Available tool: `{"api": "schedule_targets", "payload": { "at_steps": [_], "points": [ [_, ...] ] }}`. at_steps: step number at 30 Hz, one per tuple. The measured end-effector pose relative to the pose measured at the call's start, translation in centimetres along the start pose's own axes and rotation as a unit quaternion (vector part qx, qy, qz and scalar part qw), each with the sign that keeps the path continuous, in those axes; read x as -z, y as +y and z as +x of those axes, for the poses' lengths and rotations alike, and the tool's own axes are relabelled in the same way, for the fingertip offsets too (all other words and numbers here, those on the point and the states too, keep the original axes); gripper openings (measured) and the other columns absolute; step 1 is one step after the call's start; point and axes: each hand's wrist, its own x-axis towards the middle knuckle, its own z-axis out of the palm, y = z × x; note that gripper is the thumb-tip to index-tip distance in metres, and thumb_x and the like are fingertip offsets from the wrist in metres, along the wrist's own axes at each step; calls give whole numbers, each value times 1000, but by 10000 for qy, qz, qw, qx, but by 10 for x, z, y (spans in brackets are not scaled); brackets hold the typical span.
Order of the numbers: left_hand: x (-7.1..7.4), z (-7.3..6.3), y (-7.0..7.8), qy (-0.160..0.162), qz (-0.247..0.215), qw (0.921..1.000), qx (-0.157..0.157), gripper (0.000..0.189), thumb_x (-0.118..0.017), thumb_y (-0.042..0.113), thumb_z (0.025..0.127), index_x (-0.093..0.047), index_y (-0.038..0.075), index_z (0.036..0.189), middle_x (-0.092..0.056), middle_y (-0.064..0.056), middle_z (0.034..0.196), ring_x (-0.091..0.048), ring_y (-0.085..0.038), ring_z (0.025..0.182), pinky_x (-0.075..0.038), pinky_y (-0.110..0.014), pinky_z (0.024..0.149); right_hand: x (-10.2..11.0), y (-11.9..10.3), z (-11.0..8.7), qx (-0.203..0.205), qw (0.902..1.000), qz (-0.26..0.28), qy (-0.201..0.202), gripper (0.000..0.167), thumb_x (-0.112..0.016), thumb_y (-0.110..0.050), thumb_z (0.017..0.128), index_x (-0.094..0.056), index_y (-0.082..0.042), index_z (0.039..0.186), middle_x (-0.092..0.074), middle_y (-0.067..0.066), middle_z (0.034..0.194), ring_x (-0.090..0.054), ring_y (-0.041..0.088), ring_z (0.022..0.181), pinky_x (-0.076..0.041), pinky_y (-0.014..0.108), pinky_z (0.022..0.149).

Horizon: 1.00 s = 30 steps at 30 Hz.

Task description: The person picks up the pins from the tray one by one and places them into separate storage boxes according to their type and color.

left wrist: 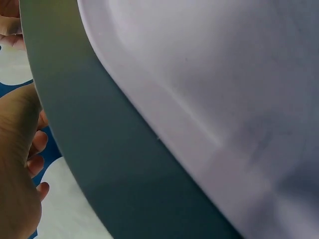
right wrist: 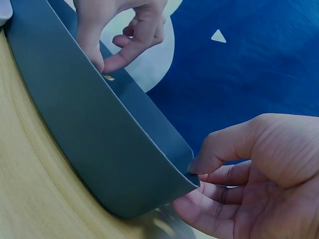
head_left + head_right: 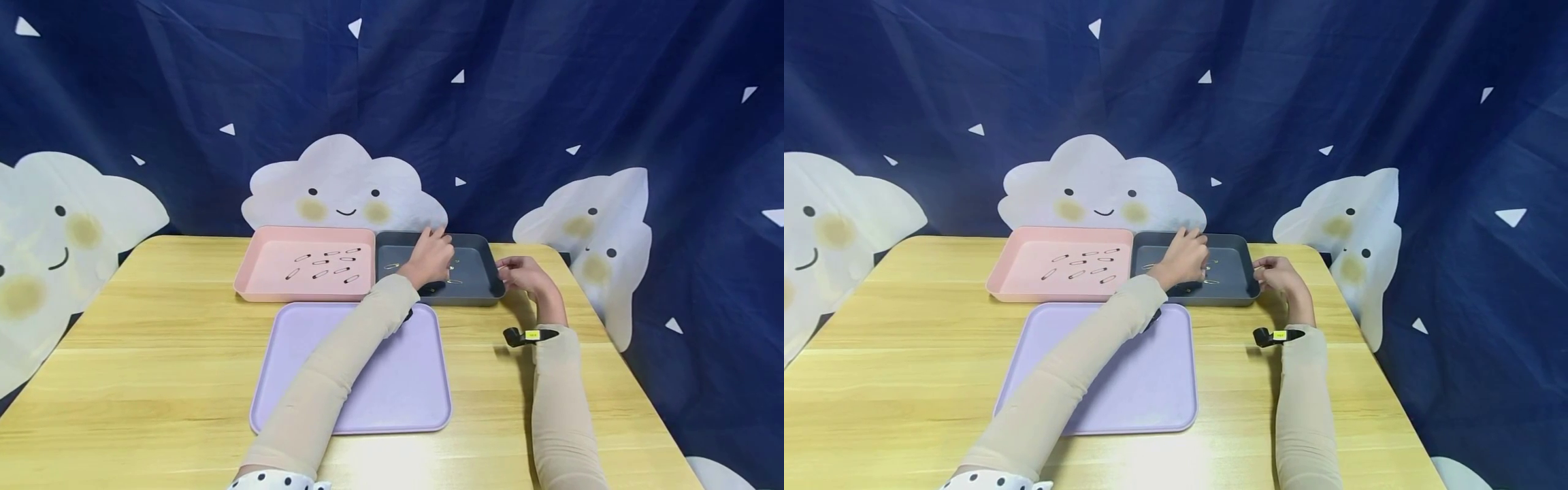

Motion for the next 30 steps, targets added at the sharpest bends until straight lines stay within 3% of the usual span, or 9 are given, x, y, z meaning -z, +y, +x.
{"api": "schedule_targets", "payload": {
  "at_steps": [11,19,30],
  "points": [
    [4,-2,-4,10,3,10000,70,23,-78,46,84,-72,27,74,-66,5,112,-49,-22,124,-35,-45,110,-1,-4,0,0,10000,13,-48,48,-50,-2,95,-47,14,140,-60,7,102,-57,7,73,-54,26,74],
    [10,-5,-8,112,67,9999,106,20,-75,45,84,-72,26,76,-64,5,106,-50,-20,109,-37,-39,96,0,-12,-6,-123,9999,43,-85,49,-47,0,95,-44,15,141,-58,14,110,-57,10,74,-55,30,75],
    [20,-11,-9,247,-234,9994,30,16,-66,41,87,-72,26,82,-64,6,104,-49,-19,108,-35,-39,98,-1,0,-2,19,10000,2,-56,49,-49,-2,95,-45,15,140,-59,13,110,-57,7,75,-55,29,75]
  ]
}}
